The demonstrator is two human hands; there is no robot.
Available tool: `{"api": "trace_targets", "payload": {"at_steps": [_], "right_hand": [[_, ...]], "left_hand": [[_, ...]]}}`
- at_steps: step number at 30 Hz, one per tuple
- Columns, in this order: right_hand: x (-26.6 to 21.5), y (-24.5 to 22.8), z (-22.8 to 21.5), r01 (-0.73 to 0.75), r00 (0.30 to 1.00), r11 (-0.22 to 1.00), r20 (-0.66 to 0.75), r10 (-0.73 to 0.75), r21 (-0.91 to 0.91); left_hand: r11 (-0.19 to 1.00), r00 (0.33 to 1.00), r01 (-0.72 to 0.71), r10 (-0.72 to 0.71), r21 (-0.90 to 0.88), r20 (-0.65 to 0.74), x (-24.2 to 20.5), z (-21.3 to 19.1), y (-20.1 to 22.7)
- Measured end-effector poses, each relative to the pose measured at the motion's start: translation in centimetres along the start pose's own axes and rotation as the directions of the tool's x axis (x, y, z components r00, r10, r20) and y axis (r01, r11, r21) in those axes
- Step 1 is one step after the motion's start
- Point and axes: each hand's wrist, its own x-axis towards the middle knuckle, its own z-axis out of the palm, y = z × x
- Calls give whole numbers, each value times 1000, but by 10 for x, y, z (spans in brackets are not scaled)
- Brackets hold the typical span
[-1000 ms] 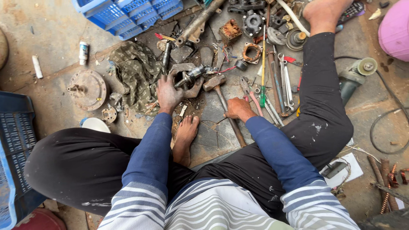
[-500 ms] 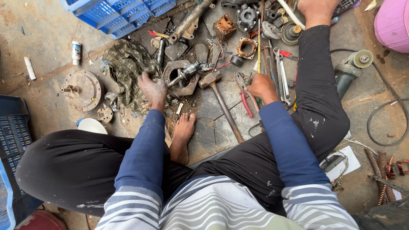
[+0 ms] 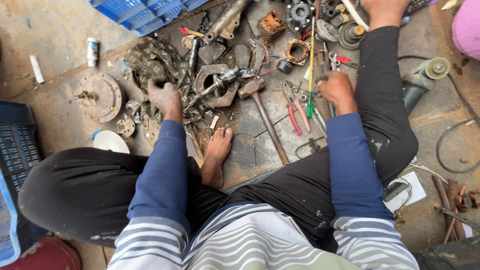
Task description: The person sits on the floor and uses a hammer and metal rod to disassemble a mechanical component. They then use a screwdriver to remove a spring and other parts from the assembly. The person continues to manipulate the parts with their hands and tools.
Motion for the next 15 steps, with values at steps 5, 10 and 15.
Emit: {"api": "trace_targets", "payload": {"at_steps": [5, 10, 15], "right_hand": [[-9, 4, -29, 57, 989, 996, -129, -66, -66], [-17, -5, -32, 26, 995, 997, -91, -32, -76], [-18, -3, -22, -67, 998, 984, -9, 67, -163]], "left_hand": [[982, 990, -140, 140, 123, 11, -11, -8, -17], [994, 993, -109, 107, 31, 59, -8, -9, -13], [997, 992, -80, 78, 10, 97, -8, -9, -14]]}}
